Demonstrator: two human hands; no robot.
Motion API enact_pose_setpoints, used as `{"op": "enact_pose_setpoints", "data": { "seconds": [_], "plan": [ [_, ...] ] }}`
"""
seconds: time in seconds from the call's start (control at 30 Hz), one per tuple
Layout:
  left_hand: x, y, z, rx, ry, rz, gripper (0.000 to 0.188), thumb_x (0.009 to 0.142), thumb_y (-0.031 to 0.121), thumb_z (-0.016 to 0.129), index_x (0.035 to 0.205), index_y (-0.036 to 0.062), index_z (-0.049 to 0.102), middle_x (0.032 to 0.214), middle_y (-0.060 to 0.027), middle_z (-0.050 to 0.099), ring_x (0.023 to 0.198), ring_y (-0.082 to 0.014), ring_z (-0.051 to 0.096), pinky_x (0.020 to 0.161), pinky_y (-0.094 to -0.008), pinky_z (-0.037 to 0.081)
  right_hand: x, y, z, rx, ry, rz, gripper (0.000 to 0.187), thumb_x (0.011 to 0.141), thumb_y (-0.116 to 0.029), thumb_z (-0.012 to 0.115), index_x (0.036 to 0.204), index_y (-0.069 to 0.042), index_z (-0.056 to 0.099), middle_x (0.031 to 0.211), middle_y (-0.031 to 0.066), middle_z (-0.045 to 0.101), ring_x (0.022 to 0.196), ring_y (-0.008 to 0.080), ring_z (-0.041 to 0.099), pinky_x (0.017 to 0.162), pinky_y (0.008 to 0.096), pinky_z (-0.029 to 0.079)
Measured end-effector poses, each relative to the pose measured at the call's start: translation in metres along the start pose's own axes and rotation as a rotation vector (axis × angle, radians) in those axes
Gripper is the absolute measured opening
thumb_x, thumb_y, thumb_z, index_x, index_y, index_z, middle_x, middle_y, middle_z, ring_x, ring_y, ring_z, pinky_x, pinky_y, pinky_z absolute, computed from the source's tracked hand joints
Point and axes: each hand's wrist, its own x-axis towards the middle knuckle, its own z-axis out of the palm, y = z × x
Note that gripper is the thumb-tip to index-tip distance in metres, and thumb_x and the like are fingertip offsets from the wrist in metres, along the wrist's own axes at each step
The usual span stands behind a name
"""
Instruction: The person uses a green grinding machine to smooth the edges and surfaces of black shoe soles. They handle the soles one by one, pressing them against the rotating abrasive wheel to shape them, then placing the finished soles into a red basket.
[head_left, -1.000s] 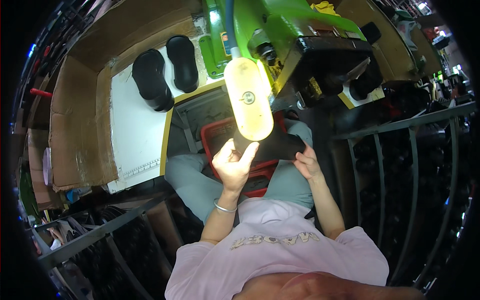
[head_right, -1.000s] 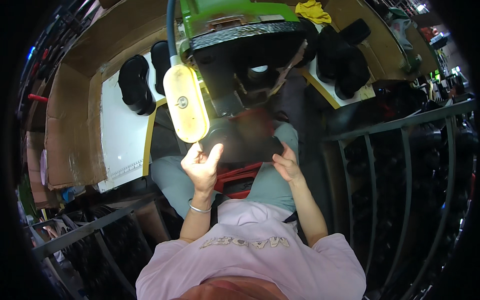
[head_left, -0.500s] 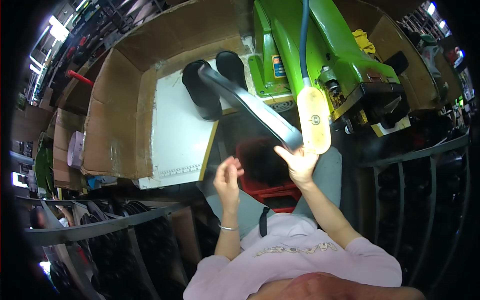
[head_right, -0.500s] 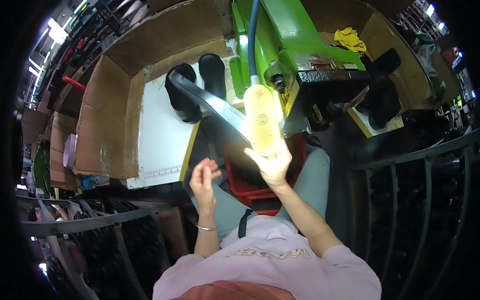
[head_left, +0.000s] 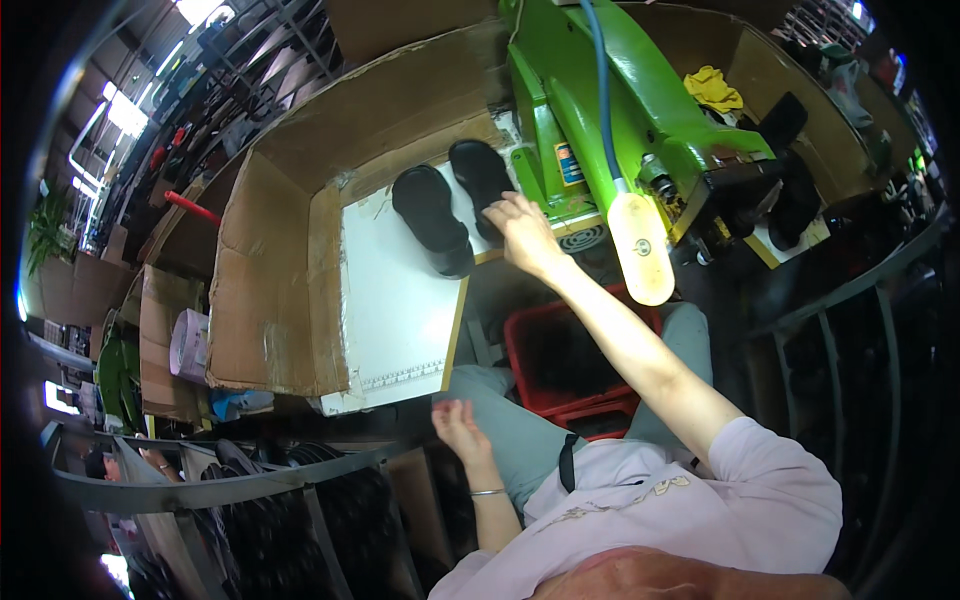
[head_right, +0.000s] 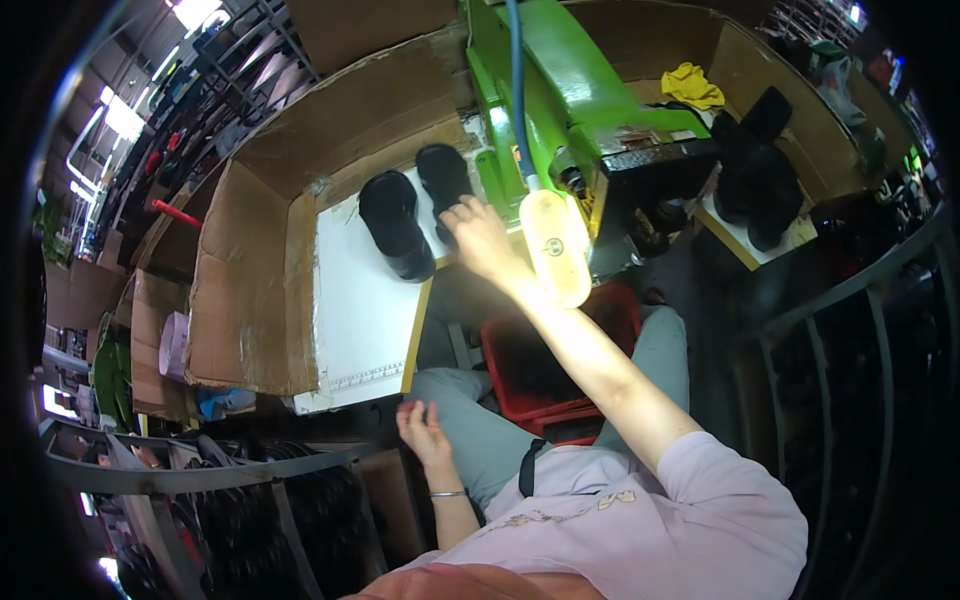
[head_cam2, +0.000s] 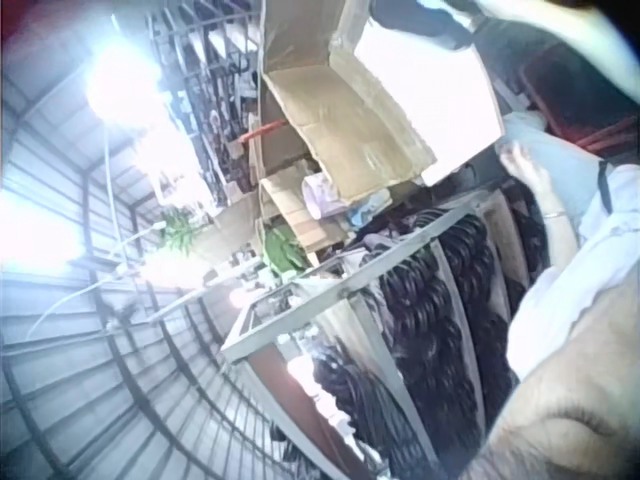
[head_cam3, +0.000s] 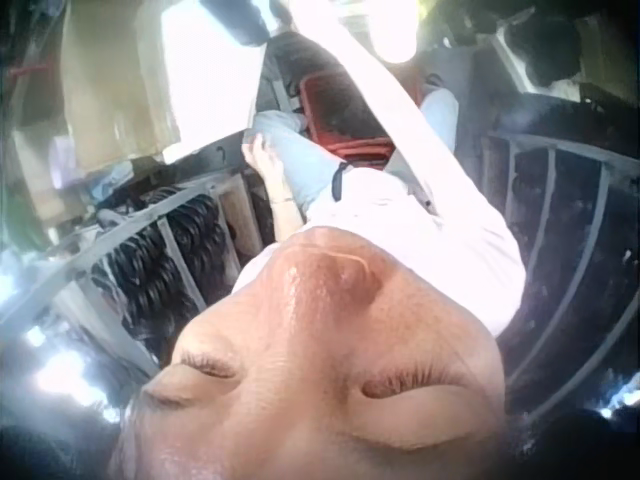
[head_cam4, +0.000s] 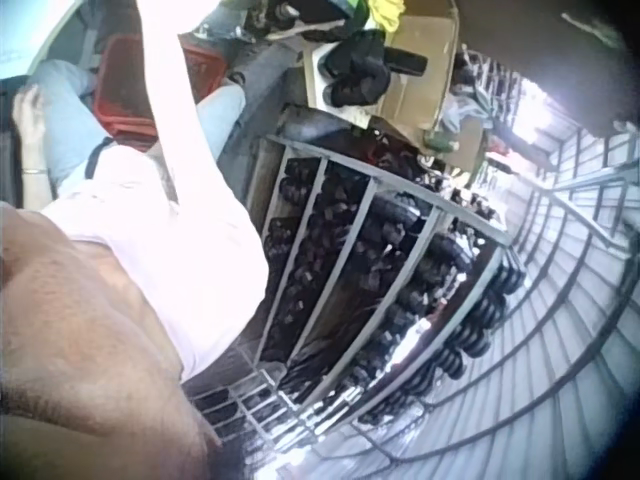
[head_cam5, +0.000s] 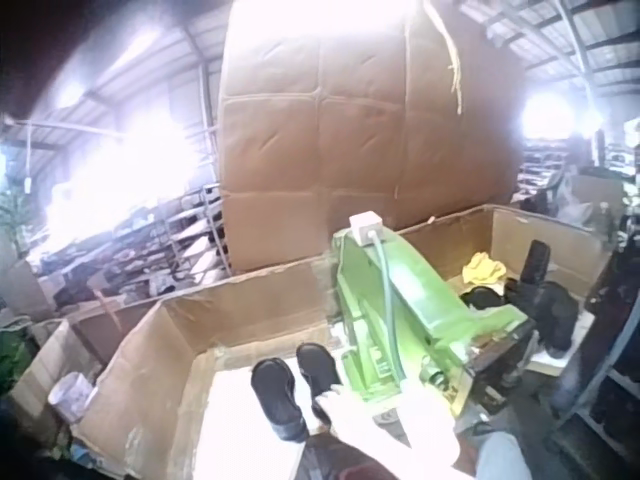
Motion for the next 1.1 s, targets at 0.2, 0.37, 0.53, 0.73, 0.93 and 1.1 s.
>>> {"op": "enact_pose_setpoints", "data": {
  "seconds": [0.2, 0.37, 0.53, 0.73, 0.93, 1.1],
  "plan": [
    [0.045, 0.022, 0.020, -0.291, -0.197, 0.069, 0.037, 0.087, 0.014, 0.052, 0.119, -0.0048, 0.054, 0.120, -0.0149, 0.060, 0.109, -0.0241, 0.057, 0.094, -0.0347, 0.044, -0.049, 0.006, -0.015, 0.047, 0.080, -0.064, 0.058, 0.069, 0.002, 0.063, 0.126, -0.004, 0.056, 0.139, 0.0212, 0.046, 0.134, 0.0367, 0.039, 0.106, 0.0460, 0.037],
    [0.047, 0.023, 0.031, -0.360, -0.069, 0.134, 0.040, 0.094, 0.022, 0.059, 0.120, -0.0068, 0.055, 0.123, -0.0154, 0.060, 0.111, -0.0237, 0.058, 0.097, -0.0316, 0.043, -0.176, 0.011, -0.033, 0.134, -0.035, 0.010, 0.049, 0.070, 0.001, 0.060, 0.118, 0.000, 0.057, 0.130, 0.0244, 0.048, 0.128, 0.0394, 0.042, 0.106, 0.0457, 0.038],
    [0.059, 0.018, 0.023, -0.304, -0.026, 0.161, 0.038, 0.095, 0.021, 0.059, 0.119, -0.0078, 0.056, 0.118, -0.0151, 0.061, 0.109, -0.0238, 0.058, 0.097, -0.0313, 0.042, -0.336, 0.049, -0.099, 0.139, -0.242, 0.419, 0.045, 0.069, -0.008, 0.067, 0.114, -0.003, 0.062, 0.119, 0.0186, 0.056, 0.116, 0.0360, 0.048, 0.100, 0.0449, 0.038],
    [0.051, 0.027, 0.028, -0.285, -0.004, 0.192, 0.041, 0.095, 0.024, 0.059, 0.119, -0.0078, 0.056, 0.116, -0.0152, 0.061, 0.109, -0.0239, 0.058, 0.097, -0.0326, 0.042, -0.441, 0.090, -0.193, 0.030, -0.006, 0.933, 0.036, 0.069, -0.014, 0.074, 0.104, -0.008, 0.066, 0.105, 0.0149, 0.062, 0.105, 0.0344, 0.055, 0.094, 0.0425, 0.042],
    [0.018, -0.005, 0.072, -0.155, 0.179, 0.017, 0.080, 0.085, 0.050, 0.066, 0.143, 0.0069, 0.031, 0.140, -0.0130, 0.036, 0.126, -0.0236, 0.037, 0.105, -0.0429, 0.032, -0.438, 0.138, -0.223, 0.106, 0.350, 1.072, 0.032, 0.075, -0.010, 0.074, 0.106, -0.008, 0.063, 0.106, 0.0119, 0.061, 0.102, 0.0297, 0.058, 0.085, 0.0388, 0.048],
    [-0.135, -0.095, 0.209, 0.319, -0.652, -0.362, 0.054, 0.091, 0.044, 0.060, 0.125, 0.0030, 0.052, 0.118, -0.0151, 0.059, 0.114, -0.0295, 0.054, 0.099, -0.0499, 0.043, -0.385, 0.204, -0.241, 0.218, 0.739, 0.948, 0.030, 0.082, -0.011, 0.073, 0.109, -0.004, 0.061, 0.106, 0.0111, 0.061, 0.099, 0.0235, 0.062, 0.078, 0.0322, 0.053]
  ]
}}
